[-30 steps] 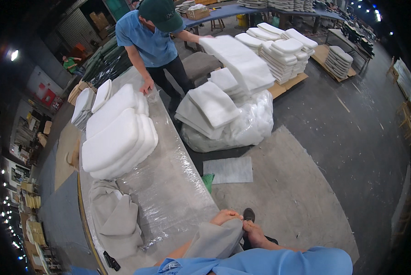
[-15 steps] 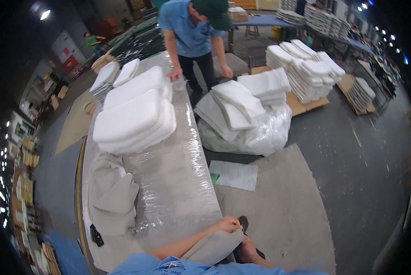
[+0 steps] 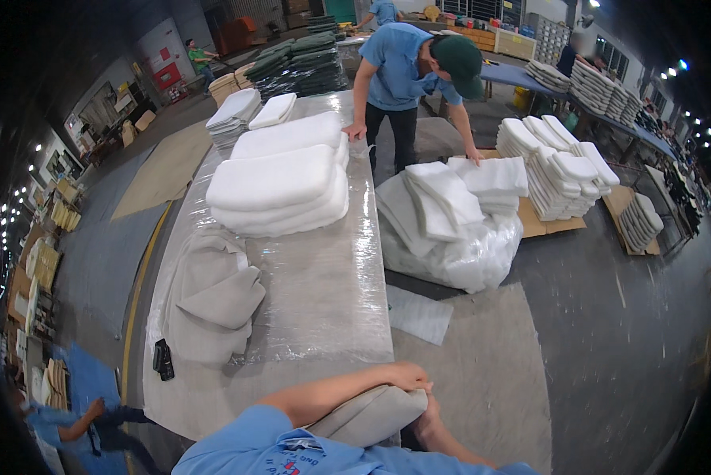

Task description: The person inserts white foam cushions into gray fabric covers, aligns the edges, and secures the covers by hand. The person repeatedly handles cushion covers and foam pieces, placing finished units on a nearby stack.

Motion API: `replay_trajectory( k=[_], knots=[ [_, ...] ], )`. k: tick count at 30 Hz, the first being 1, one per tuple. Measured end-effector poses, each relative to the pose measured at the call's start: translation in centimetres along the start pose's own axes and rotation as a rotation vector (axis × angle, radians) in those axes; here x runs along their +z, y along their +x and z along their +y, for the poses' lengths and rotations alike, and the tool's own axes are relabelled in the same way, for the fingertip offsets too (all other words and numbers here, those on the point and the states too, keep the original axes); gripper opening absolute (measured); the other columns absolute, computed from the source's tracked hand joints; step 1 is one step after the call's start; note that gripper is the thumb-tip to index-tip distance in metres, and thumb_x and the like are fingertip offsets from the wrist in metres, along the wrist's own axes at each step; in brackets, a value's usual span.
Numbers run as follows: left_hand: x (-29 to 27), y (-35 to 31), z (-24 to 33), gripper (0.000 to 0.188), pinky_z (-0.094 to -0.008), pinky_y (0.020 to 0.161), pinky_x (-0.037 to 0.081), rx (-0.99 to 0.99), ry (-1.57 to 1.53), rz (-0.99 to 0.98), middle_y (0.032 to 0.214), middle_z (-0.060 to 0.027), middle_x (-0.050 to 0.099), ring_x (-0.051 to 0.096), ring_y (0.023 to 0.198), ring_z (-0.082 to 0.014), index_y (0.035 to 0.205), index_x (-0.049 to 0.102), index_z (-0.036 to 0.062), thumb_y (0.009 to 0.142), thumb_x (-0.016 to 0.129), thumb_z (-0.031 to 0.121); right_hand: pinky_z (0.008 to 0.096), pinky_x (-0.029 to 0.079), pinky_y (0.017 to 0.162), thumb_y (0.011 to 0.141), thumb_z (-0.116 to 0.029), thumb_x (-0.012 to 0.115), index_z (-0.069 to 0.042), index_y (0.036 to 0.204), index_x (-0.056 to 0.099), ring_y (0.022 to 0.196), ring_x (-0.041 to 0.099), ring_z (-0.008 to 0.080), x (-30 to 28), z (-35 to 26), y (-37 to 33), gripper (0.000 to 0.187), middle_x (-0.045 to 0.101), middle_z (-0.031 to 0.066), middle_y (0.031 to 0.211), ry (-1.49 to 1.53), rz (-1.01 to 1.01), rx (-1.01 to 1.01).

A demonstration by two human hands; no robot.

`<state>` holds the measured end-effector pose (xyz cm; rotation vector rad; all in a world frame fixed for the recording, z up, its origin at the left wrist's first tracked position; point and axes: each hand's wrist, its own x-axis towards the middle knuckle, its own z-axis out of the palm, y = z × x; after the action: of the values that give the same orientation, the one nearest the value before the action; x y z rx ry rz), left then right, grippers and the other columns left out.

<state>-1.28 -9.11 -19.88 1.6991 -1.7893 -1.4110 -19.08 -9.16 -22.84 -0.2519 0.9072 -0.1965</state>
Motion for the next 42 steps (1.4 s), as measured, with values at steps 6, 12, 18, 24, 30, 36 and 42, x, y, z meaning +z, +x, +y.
replay_trajectory(
  k=[6,12,18,24,30,36,42],
  knots=[
    [1.6,0.2,-2.2,0.036,-0.0467,0.077,0.052,0.138,-0.153,0.086,0.093,-0.0160,0.074,0.069,0.085,-0.0360,0.095,0.075,0.0090,0.098,0.061,0.042,0.0501,0.054,0.099,0.107,-0.065,0.037,-0.007,0.132,0.059,0.113,0.067,0.0329,1.0,-0.3,2.4,0.067,0.068,0.0152,0.125,-0.200,-0.017,0.024],
    [3.3,1.0,-3.1,0.033,-0.0466,0.074,0.052,0.049,-0.272,0.200,0.088,-0.0165,0.073,0.069,0.079,-0.0352,0.092,0.074,0.0078,0.096,0.065,0.040,0.0497,0.054,0.099,0.106,-0.067,0.036,-0.008,0.130,0.060,0.112,0.067,0.0329,0.8,-0.2,4.8,0.069,0.069,0.0147,0.123,-0.213,0.027,0.106],
    [3.4,0.5,-3.8,0.039,-0.0490,0.071,0.051,-0.049,-0.306,0.253,0.086,-0.0200,0.072,0.069,0.077,-0.0359,0.091,0.074,0.0037,0.096,0.064,0.041,0.0493,0.054,0.099,0.104,-0.070,0.035,-0.008,0.129,0.061,0.111,0.068,0.0329,0.2,0.1,6.0,0.071,0.070,0.0142,0.121,-0.230,0.024,0.171],
    [3.1,-1.8,-2.9,0.049,-0.0479,0.076,0.051,-0.006,-0.420,0.370,0.088,-0.0194,0.074,0.070,0.082,-0.0333,0.095,0.075,0.0032,0.099,0.060,0.050,0.0489,0.054,0.098,0.103,-0.073,0.034,-0.009,0.127,0.063,0.111,0.068,0.0329,-0.1,0.4,5.6,0.074,0.071,0.0137,0.119,-0.215,-0.015,0.141],
    [4.9,-12.8,-5.0,0.067,-0.0427,0.088,0.051,-0.380,-0.421,0.197,0.113,-0.0174,0.074,0.068,0.105,-0.0219,0.113,0.071,0.0012,0.101,0.054,0.064,0.0484,0.054,0.098,0.102,-0.076,0.033,-0.010,0.126,0.064,0.110,0.068,0.0330,-1.4,0.5,4.9,0.076,0.072,0.0133,0.117,-0.167,-0.050,0.077],
    [7.8,-18.3,-3.7,0.052,-0.0393,0.082,0.051,-0.372,-0.490,0.596,0.097,-0.0109,0.072,0.064,0.091,-0.0167,0.114,0.070,0.0010,0.103,0.059,0.051,0.0471,0.052,0.101,0.102,-0.077,0.031,-0.010,0.126,0.064,0.111,0.068,0.0316,-0.7,2.7,4.8,0.079,0.072,0.0117,0.118,-0.269,-0.027,0.105],
    [8.1,-14.8,-1.9,0.048,-0.0429,0.080,0.052,-0.348,-0.519,0.771,0.098,-0.0201,0.073,0.069,0.089,-0.0336,0.112,0.070,0.0012,0.101,0.060,0.047,0.0471,0.051,0.103,0.103,-0.076,0.031,-0.011,0.124,0.065,0.111,0.068,0.0303,-5.6,0.4,8.6,0.077,0.072,0.0102,0.121,-0.415,0.025,-0.131]
  ],
)
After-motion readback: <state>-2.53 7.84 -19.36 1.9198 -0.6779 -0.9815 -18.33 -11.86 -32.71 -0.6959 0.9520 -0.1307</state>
